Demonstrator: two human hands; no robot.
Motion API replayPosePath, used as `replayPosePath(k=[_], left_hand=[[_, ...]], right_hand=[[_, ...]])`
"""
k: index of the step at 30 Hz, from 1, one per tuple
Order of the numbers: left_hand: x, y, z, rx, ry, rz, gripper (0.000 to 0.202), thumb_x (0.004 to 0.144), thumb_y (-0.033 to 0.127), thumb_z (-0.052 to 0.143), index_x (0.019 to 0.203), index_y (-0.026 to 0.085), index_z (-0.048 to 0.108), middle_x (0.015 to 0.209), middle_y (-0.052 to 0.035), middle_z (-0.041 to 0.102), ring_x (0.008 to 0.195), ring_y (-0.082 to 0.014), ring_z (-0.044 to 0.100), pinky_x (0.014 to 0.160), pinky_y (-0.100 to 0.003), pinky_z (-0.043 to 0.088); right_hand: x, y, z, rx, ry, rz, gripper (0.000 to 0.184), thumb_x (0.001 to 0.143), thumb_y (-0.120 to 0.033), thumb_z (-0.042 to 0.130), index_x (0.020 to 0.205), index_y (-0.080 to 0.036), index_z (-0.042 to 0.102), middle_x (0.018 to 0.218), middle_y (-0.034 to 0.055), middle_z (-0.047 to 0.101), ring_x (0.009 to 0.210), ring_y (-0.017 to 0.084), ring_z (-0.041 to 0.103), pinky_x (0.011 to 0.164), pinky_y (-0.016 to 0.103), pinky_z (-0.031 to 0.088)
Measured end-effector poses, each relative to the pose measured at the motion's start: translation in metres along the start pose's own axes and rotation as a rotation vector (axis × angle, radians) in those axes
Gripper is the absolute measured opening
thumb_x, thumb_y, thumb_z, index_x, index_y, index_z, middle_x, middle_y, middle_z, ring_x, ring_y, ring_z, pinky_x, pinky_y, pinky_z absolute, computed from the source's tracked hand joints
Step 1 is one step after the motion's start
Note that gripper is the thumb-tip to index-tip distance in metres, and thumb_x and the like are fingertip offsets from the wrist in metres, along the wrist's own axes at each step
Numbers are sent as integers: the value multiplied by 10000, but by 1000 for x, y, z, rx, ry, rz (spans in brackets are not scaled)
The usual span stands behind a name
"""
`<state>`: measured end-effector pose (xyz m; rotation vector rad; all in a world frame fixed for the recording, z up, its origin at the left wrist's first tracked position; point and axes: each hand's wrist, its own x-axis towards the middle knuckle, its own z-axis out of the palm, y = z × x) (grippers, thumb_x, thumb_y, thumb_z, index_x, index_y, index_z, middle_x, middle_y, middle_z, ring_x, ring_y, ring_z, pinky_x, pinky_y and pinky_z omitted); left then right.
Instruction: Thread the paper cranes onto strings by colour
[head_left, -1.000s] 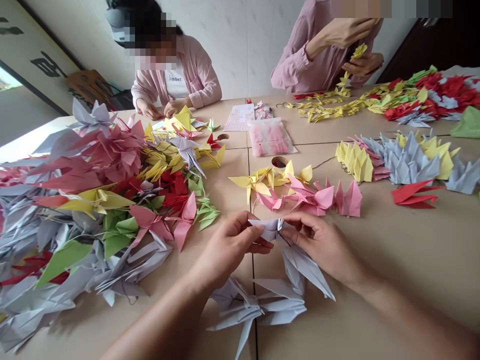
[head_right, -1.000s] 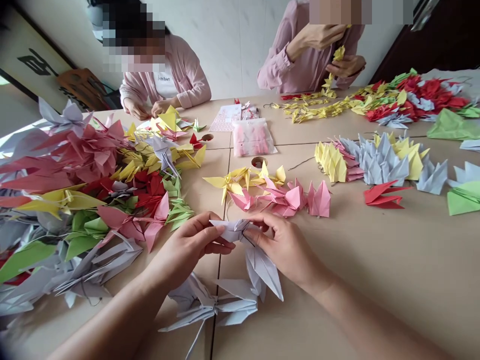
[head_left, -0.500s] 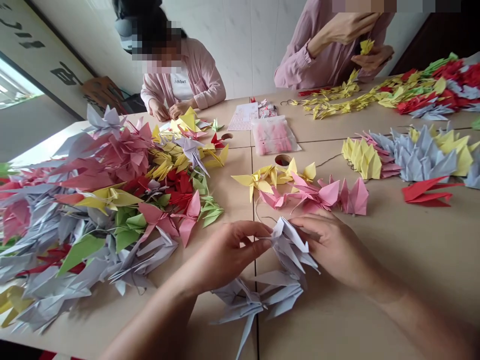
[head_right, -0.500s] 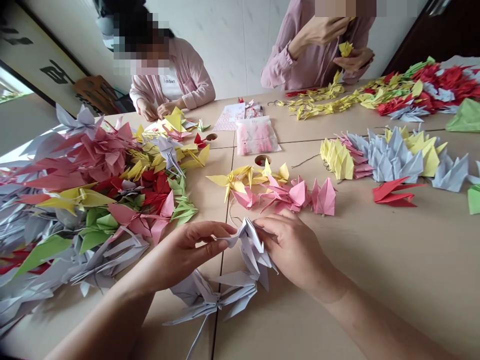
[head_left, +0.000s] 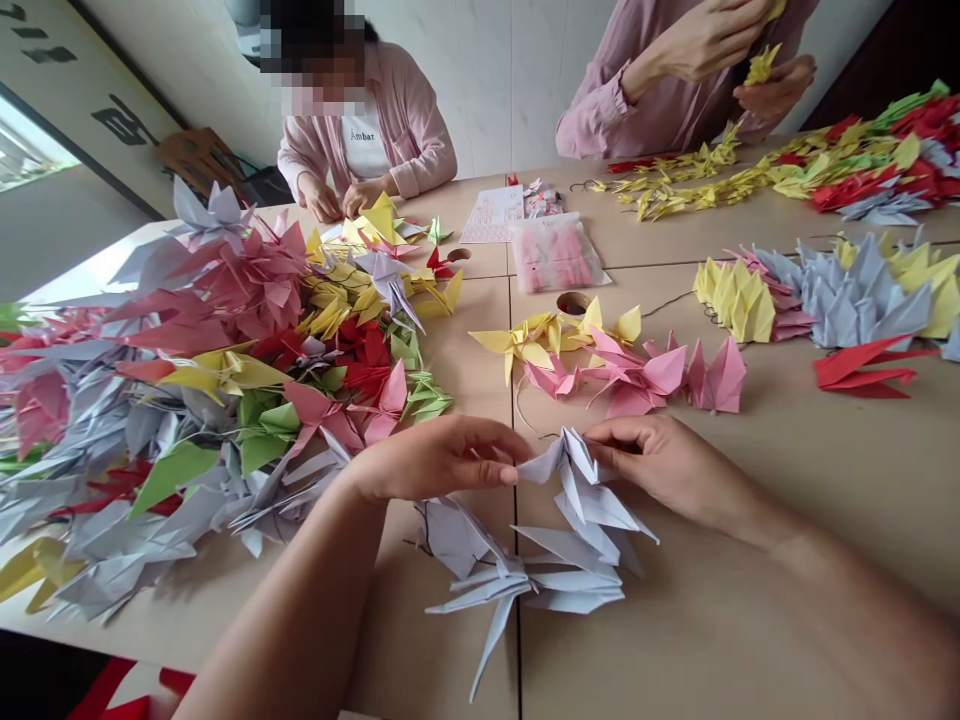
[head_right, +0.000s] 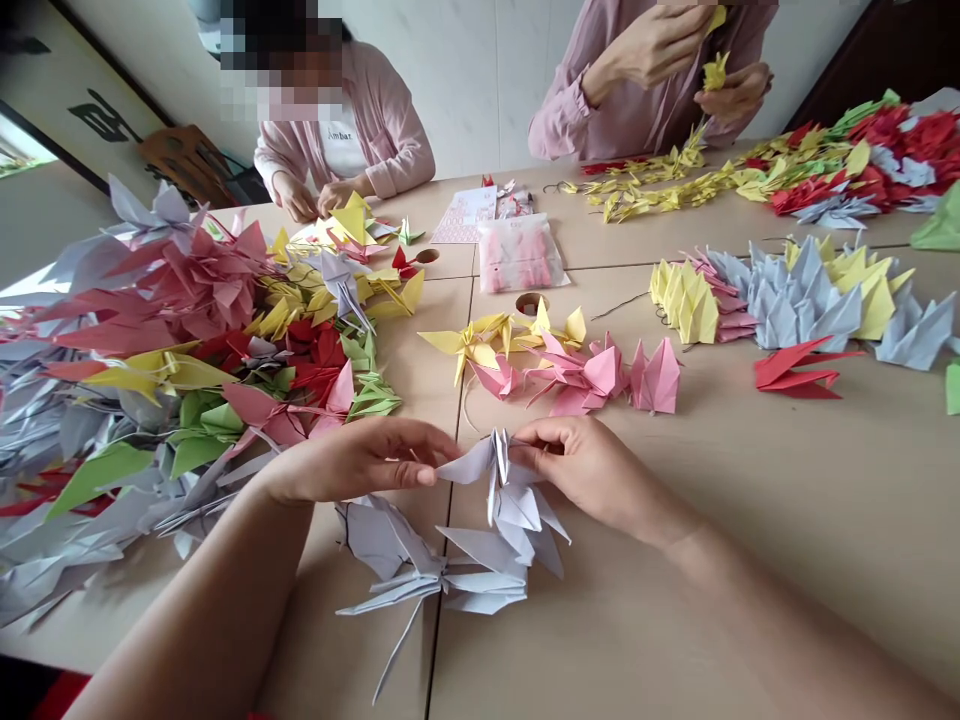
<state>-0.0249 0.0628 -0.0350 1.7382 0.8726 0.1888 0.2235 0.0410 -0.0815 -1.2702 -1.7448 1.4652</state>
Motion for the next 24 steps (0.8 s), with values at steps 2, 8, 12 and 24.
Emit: replayPosePath(k=[2,8,12,24], left_hand=[[8,-5,8,-28,149,4,374,805,369,609,1145,213,592,1076,-56,655,777,-120,591,671,-229,464],[23,-9,35,124,464,-62,279,819,322,580,1079,229,620,951,-12,671,590,-75,503,541,-202,416],[24,-6,43,326,566,75,209,842,252,568,1035,217,641,983,-26,676,764,-123,606,690,-238,481],[30,-8,47,589,667,167,313,845,71,437,1056,204,626,986,-28,686,845,-142,634,711,-238,480]], right_hand=[[0,2,0,-10,43,-18,226,849,-332,561,940,-212,729,775,22,718,686,157,656,587,258,536],[-5,8,6,-205,190,-57,260,859,-242,520,1033,-259,713,822,6,736,648,159,668,520,251,528],[-7,-2,8,-337,284,-190,287,847,-166,489,991,-269,715,1004,10,720,904,192,675,778,307,549],[2,-3,10,-193,217,-74,155,834,-253,564,910,-220,695,793,-7,714,674,141,648,570,223,500]])
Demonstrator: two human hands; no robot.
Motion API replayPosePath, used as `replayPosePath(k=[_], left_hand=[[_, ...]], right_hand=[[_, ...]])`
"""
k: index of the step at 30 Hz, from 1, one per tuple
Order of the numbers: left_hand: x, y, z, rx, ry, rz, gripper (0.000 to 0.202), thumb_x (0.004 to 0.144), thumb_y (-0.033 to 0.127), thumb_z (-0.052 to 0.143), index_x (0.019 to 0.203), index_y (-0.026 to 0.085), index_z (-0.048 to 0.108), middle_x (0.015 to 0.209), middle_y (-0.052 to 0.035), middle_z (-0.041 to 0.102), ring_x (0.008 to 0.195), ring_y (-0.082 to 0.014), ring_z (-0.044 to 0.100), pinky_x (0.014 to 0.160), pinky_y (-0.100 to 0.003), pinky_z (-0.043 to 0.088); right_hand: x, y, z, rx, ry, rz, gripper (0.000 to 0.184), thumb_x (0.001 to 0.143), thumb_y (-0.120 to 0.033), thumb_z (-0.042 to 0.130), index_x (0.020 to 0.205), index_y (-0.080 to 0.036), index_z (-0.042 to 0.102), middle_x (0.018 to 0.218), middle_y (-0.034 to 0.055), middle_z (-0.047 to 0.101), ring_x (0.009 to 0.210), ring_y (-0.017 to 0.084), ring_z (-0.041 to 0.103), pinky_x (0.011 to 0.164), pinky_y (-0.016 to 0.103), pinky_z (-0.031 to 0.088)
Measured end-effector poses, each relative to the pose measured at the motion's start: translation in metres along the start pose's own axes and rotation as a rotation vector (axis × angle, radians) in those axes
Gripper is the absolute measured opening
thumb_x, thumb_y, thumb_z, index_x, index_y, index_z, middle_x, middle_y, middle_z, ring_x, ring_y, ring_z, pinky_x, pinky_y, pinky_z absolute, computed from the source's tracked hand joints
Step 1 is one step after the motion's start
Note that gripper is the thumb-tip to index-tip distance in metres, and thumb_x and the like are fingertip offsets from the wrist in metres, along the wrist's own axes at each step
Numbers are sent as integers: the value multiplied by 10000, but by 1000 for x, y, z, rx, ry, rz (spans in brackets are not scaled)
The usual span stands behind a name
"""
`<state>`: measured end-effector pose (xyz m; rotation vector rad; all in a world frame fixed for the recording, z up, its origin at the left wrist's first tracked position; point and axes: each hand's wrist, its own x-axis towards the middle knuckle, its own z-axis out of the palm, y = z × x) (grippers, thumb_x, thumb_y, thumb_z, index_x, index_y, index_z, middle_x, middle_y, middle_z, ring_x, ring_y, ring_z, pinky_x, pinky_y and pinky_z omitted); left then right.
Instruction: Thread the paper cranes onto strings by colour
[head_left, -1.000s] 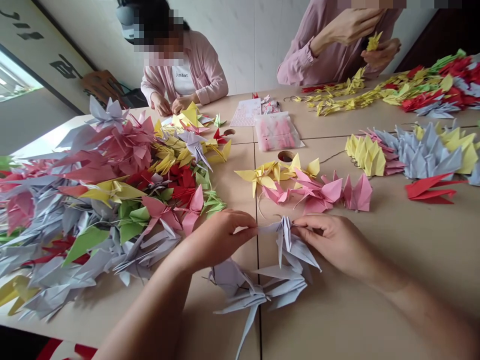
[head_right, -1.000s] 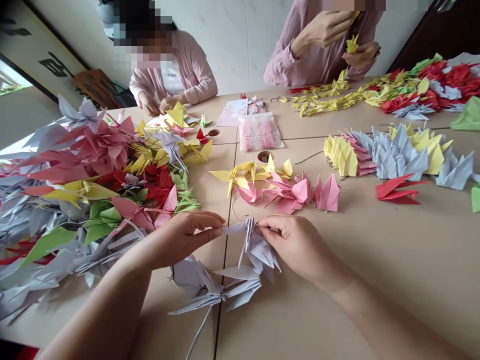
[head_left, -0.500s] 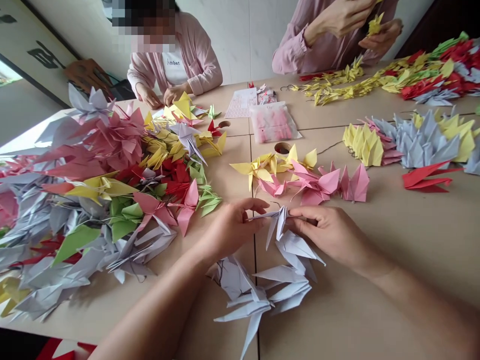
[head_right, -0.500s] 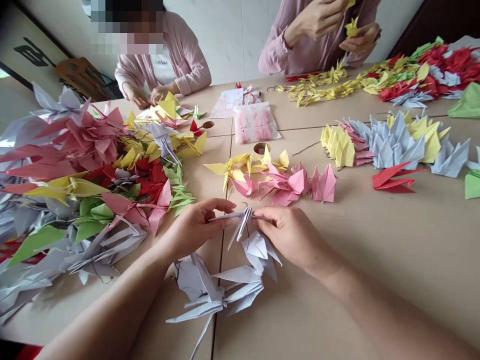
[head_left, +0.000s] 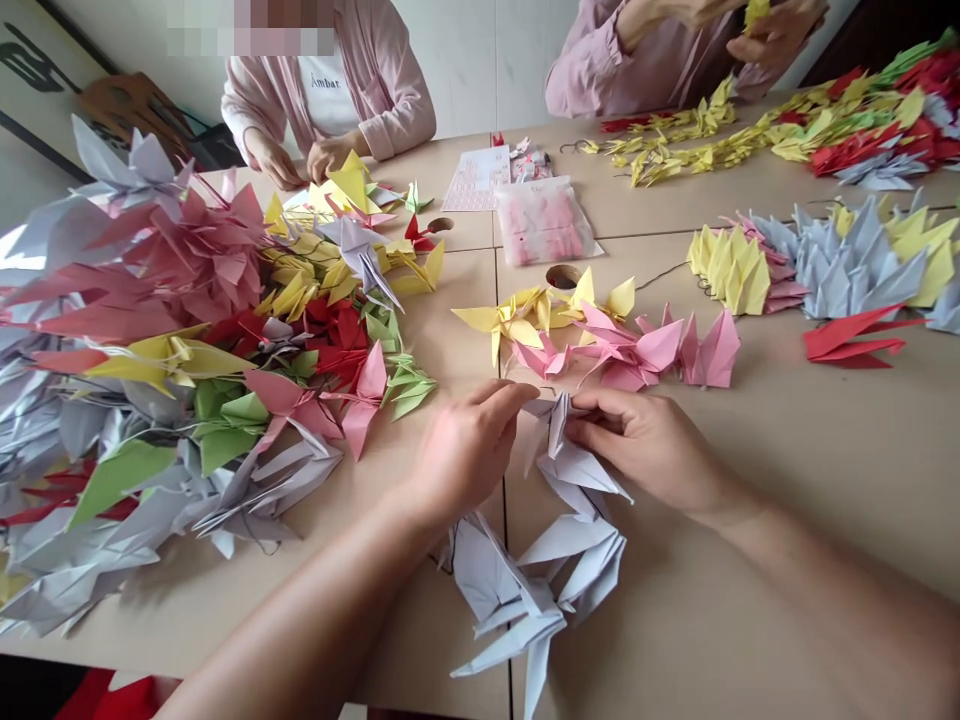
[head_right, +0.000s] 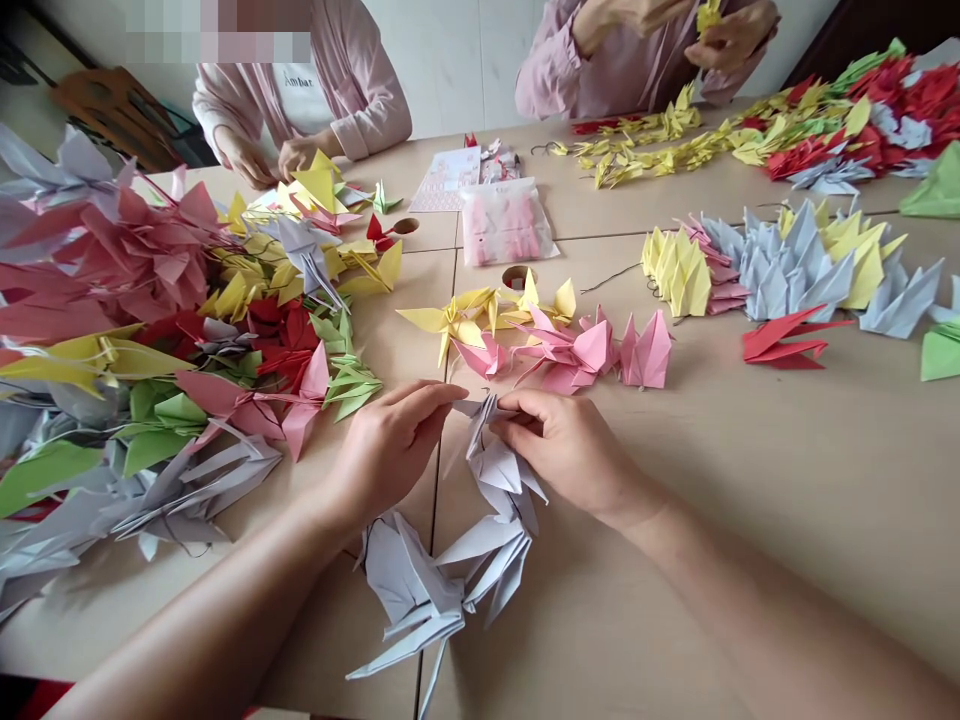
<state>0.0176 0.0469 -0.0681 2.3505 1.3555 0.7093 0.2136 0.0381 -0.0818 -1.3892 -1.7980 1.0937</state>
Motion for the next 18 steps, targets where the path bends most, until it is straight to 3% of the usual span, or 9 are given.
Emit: replayPosePath(k=[3,7,12,15,18], left_hand=[[6,-3,3,-143,-32,-92,264,791,42,472,935,175,648,868,-10,691,771,-121,624,693,-211,464],[10,-7,2,-205,-43,-200,203,769,70,520,881,174,654,781,16,689,700,-118,602,653,-213,460],[7,-7,0,41,99,-22,211,797,141,585,988,201,653,1031,-24,693,874,-178,593,808,-320,463],[4,-2,2,11,73,2,350,799,61,519,1106,199,616,1123,-43,664,870,-158,623,745,-281,484],[4,4,6,-146,-5,-43,378,784,30,493,1116,167,612,1027,-59,685,816,-136,633,700,-243,487]], right_hand=[[1,1,-1,60,-35,18,143,825,-282,582,888,-211,689,802,6,704,685,143,639,569,225,496],[4,3,-4,109,-49,57,213,818,-392,602,775,-191,657,641,-4,621,583,126,572,496,221,447],[9,6,-4,190,-42,99,265,780,-448,647,766,-183,647,641,-1,610,558,115,539,504,224,443],[10,6,-3,160,-49,113,277,782,-453,646,734,-180,642,621,-2,593,556,114,519,482,221,413],[9,3,-1,151,-52,107,255,783,-427,651,722,-180,641,623,-5,599,566,112,521,489,218,410]])
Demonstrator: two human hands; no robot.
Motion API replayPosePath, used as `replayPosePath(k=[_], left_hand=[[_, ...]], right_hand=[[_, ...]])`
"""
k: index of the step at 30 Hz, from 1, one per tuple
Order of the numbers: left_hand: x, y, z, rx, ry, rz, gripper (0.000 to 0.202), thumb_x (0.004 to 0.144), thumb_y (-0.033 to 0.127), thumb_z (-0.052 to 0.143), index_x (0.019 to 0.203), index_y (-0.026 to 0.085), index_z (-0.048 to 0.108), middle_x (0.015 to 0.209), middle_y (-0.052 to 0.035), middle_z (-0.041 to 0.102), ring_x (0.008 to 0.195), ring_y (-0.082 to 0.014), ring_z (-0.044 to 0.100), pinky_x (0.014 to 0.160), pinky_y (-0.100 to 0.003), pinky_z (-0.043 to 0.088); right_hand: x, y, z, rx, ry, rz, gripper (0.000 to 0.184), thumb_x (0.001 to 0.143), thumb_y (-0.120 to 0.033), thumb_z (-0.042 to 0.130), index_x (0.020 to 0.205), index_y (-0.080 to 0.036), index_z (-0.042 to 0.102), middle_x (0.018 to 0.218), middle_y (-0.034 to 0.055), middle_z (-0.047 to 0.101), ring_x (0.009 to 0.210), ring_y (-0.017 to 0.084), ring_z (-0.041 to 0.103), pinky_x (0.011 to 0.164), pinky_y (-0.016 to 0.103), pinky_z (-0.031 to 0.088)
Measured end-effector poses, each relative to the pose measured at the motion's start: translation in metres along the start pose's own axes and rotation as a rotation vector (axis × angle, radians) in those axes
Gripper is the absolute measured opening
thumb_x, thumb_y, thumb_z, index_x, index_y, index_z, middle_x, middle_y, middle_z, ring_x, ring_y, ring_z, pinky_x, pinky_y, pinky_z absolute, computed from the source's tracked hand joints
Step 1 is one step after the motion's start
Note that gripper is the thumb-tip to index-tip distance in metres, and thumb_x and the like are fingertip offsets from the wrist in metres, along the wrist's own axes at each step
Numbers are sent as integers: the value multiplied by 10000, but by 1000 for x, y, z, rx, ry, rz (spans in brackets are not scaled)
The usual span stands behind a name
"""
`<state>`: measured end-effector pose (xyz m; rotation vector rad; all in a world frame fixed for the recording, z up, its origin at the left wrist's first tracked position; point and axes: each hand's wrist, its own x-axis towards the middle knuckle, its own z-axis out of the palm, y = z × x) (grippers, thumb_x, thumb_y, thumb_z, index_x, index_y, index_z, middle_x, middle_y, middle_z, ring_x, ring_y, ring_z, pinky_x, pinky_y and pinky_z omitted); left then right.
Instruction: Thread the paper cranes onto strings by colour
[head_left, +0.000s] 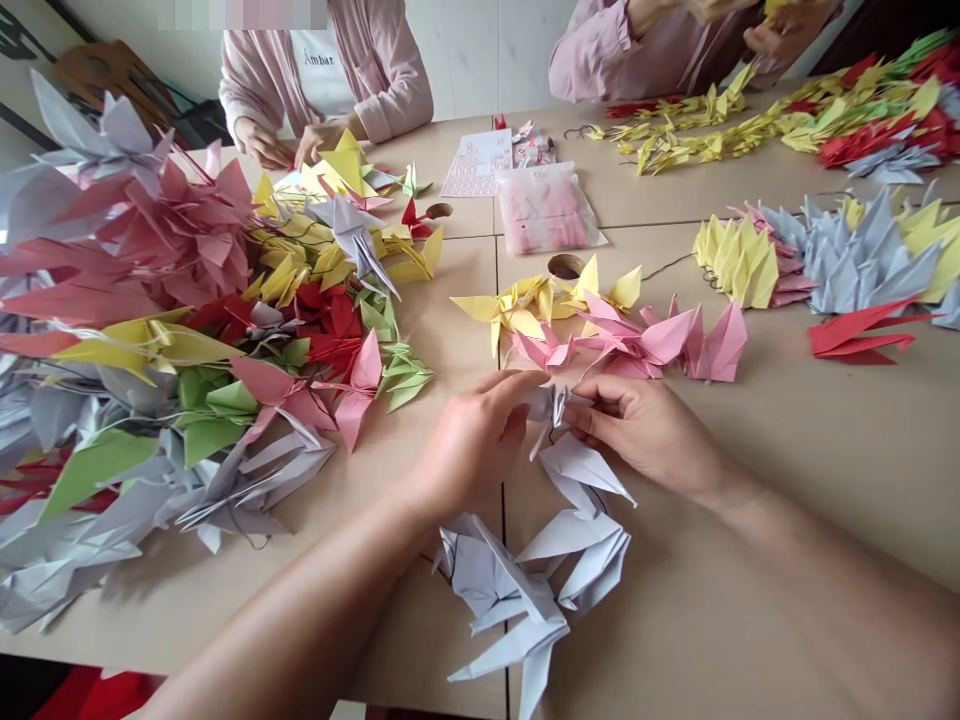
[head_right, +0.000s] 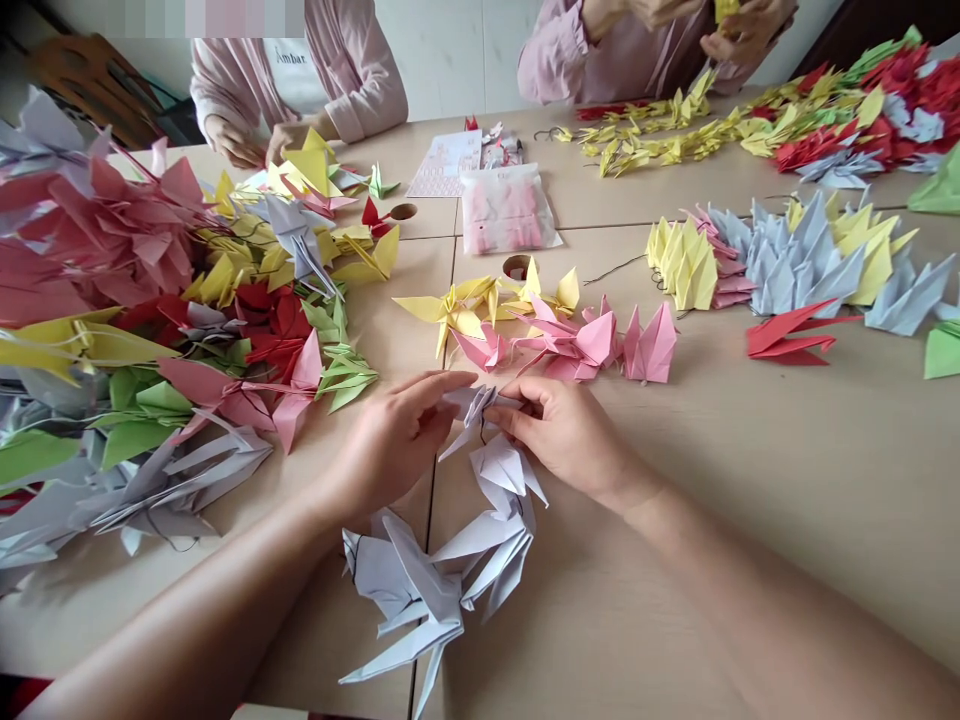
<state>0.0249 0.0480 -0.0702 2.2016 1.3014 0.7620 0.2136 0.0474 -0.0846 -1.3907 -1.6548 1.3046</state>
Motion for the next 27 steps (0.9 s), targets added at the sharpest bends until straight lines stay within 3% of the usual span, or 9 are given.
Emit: replayPosePath(k=[4,7,13,17,22,27], left_hand=[[3,-3,3,-267,-117,-161,236,804,168,574,1031,139,629,830,-46,684,687,-119,611,617,-219,474],[5,-12,4,-434,-196,-237,229,813,295,609,980,140,630,844,-52,685,723,-128,611,631,-221,469],[7,-20,1,-517,-275,-279,240,792,374,636,831,140,661,767,-31,666,687,-113,563,623,-215,429],[9,-18,0,-620,-282,-298,243,792,377,636,790,136,664,712,-5,634,624,-84,514,595,-195,400],[10,-17,-1,-623,-240,-287,267,796,389,633,717,134,636,608,35,520,559,-61,417,524,-176,324],[11,-13,-3,-598,-248,-274,296,818,406,603,704,133,610,615,34,497,562,-62,409,521,-176,321]], right_hand=[[-2,-4,0,16,-39,0,177,800,-354,644,749,-185,647,645,-10,606,584,108,535,507,211,426],[-2,-6,-2,29,-77,13,167,795,-341,651,741,-183,643,625,-19,586,565,100,528,508,209,428],[1,0,-7,50,-157,7,220,787,-404,655,757,-186,665,641,-15,596,568,94,528,514,211,423],[2,2,-10,40,-146,1,195,784,-381,660,768,-187,674,604,-25,573,548,89,522,508,210,418],[4,-2,-9,27,-112,-52,176,810,-351,631,763,-183,658,625,-34,541,534,73,499,502,205,412],[6,-2,-7,22,-100,-68,229,824,-361,613,708,-163,624,601,-36,506,529,69,495,497,201,412]])
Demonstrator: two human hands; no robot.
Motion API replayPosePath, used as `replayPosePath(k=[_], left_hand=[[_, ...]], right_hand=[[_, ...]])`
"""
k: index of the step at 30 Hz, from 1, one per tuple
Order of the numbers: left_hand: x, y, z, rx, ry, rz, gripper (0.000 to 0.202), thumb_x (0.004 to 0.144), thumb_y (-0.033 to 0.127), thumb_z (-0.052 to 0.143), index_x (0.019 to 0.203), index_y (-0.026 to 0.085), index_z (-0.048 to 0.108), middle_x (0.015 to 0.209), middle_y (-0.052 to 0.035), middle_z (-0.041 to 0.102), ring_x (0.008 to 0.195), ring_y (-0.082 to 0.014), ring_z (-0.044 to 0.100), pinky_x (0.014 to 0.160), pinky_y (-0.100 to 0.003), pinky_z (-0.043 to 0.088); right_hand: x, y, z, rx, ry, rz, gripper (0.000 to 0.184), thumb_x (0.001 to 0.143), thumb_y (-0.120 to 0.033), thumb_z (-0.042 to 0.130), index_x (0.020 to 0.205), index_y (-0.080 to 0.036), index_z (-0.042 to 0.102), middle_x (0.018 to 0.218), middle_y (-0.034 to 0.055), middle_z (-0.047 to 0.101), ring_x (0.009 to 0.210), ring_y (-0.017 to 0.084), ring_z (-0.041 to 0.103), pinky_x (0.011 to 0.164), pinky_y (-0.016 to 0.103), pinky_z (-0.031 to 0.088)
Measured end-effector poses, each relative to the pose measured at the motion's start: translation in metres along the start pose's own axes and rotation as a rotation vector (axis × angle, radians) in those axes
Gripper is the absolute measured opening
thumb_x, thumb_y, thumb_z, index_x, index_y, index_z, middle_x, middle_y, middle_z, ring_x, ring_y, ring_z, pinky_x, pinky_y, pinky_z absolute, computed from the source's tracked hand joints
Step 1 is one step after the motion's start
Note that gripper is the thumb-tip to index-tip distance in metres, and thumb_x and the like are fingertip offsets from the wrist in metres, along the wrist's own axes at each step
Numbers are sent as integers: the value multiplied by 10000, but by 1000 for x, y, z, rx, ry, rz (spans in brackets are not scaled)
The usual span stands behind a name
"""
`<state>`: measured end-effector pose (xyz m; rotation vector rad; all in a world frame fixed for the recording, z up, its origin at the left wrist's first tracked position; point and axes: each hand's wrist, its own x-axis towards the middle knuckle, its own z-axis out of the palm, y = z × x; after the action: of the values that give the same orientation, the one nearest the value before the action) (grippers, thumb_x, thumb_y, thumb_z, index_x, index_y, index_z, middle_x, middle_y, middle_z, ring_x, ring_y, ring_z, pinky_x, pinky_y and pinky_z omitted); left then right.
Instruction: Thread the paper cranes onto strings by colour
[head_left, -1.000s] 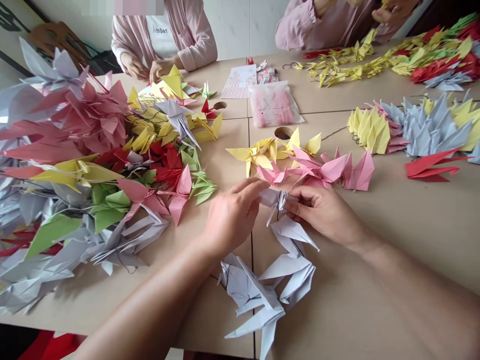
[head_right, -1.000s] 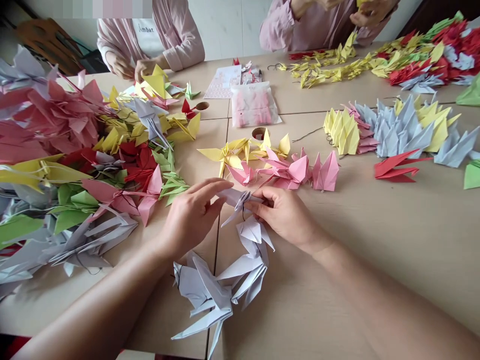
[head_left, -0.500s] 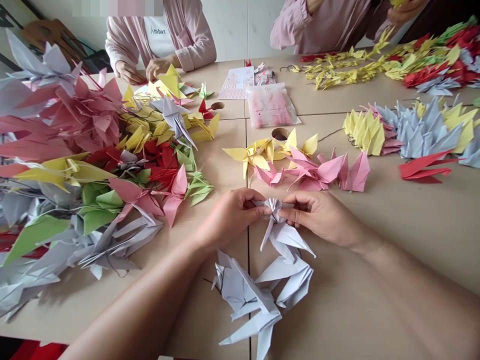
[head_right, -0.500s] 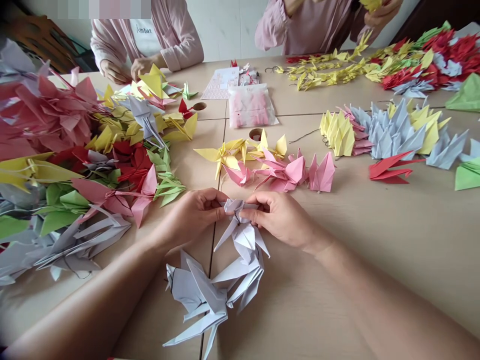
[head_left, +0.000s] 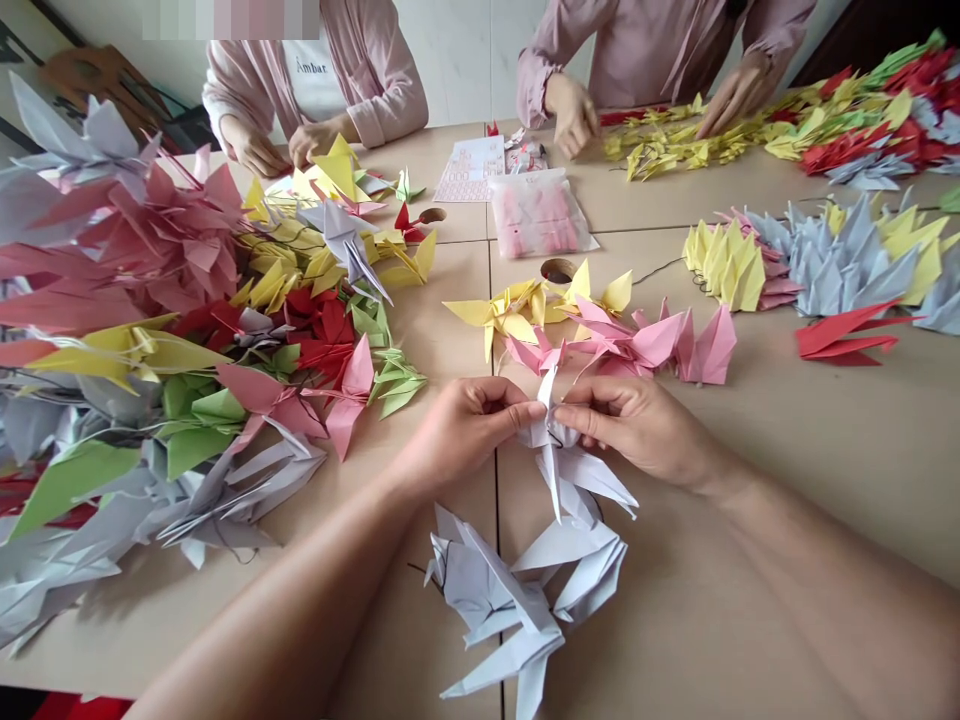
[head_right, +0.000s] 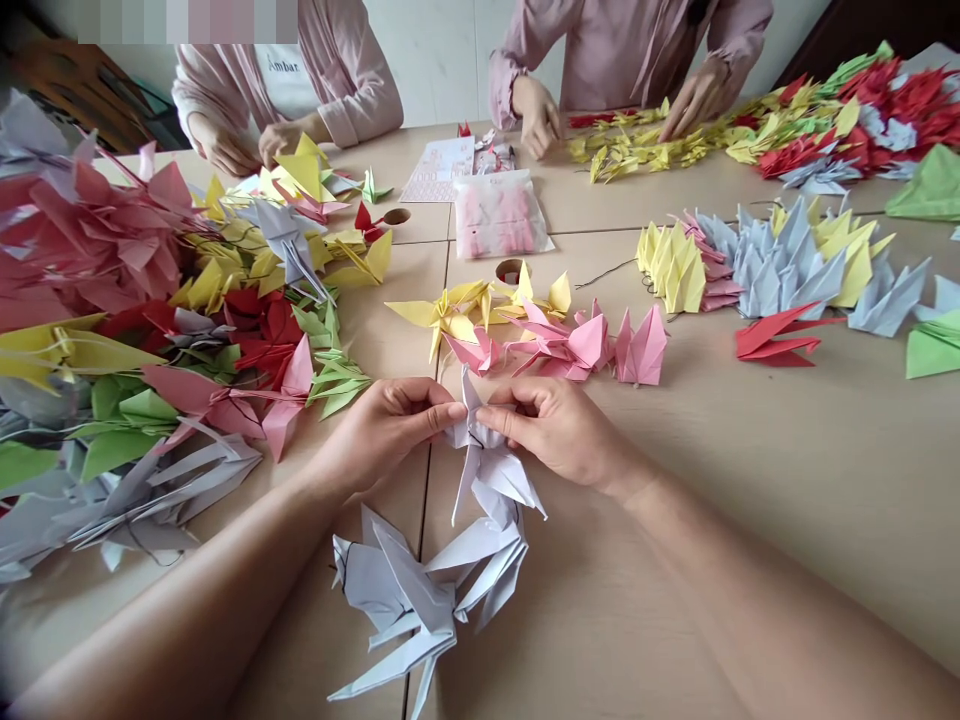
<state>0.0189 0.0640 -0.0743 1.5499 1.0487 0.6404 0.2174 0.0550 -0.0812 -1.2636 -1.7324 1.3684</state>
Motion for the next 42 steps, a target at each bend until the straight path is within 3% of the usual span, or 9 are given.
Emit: replayPosePath(k=[5,9,14,19,27,30,35,42], left_hand=[[-2,6,4,33,-16,-81,278,856,402,548,775,141,597,565,47,496,490,-63,440,480,-180,327],[-4,5,5,-17,-65,-77,250,851,381,558,810,137,593,638,28,547,565,-76,487,529,-188,363],[-2,-1,2,-128,-175,-111,249,776,376,648,856,147,593,761,-1,603,685,-105,530,623,-216,412],[-2,-1,1,15,-114,-145,187,739,313,675,806,157,597,633,45,535,561,-76,449,516,-192,337],[-1,1,0,89,-104,-116,166,759,308,640,745,148,599,594,51,486,549,-76,406,514,-202,309],[0,2,0,45,-111,-79,231,788,367,614,740,142,593,633,35,507,592,-86,431,545,-208,326],[-2,6,1,8,-115,-42,331,813,432,587,650,150,528,562,61,376,526,-68,342,500,-198,273],[-1,6,0,-25,-143,-44,341,858,444,525,676,156,527,580,45,437,533,-73,389,508,-198,302]], right_hand=[[-1,2,1,32,25,17,185,840,-343,592,798,-171,646,642,-37,516,495,55,505,440,181,409],[-3,0,1,59,13,58,180,850,-350,569,852,-184,640,632,-41,525,440,53,493,373,177,383],[-3,-1,-1,95,-25,90,179,783,-348,654,865,-190,634,694,-20,589,548,85,543,491,212,466],[-2,1,-2,130,-108,138,209,681,-280,740,818,-180,620,733,-7,615,691,130,582,612,253,485],[-4,0,-1,37,-146,86,118,753,-272,668,804,-187,603,696,-31,561,623,101,515,548,223,415],[-3,-1,-1,63,-143,57,164,763,-322,669,839,-190,607,719,-23,567,652,111,526,578,231,428],[-1,-3,0,-22,-66,-25,243,830,-411,596,750,-182,600,654,-28,495,574,94,459,530,228,389],[0,-2,1,12,-51,-37,298,871,-406,547,676,-181,523,622,-37,425,557,86,431,512,222,377]])
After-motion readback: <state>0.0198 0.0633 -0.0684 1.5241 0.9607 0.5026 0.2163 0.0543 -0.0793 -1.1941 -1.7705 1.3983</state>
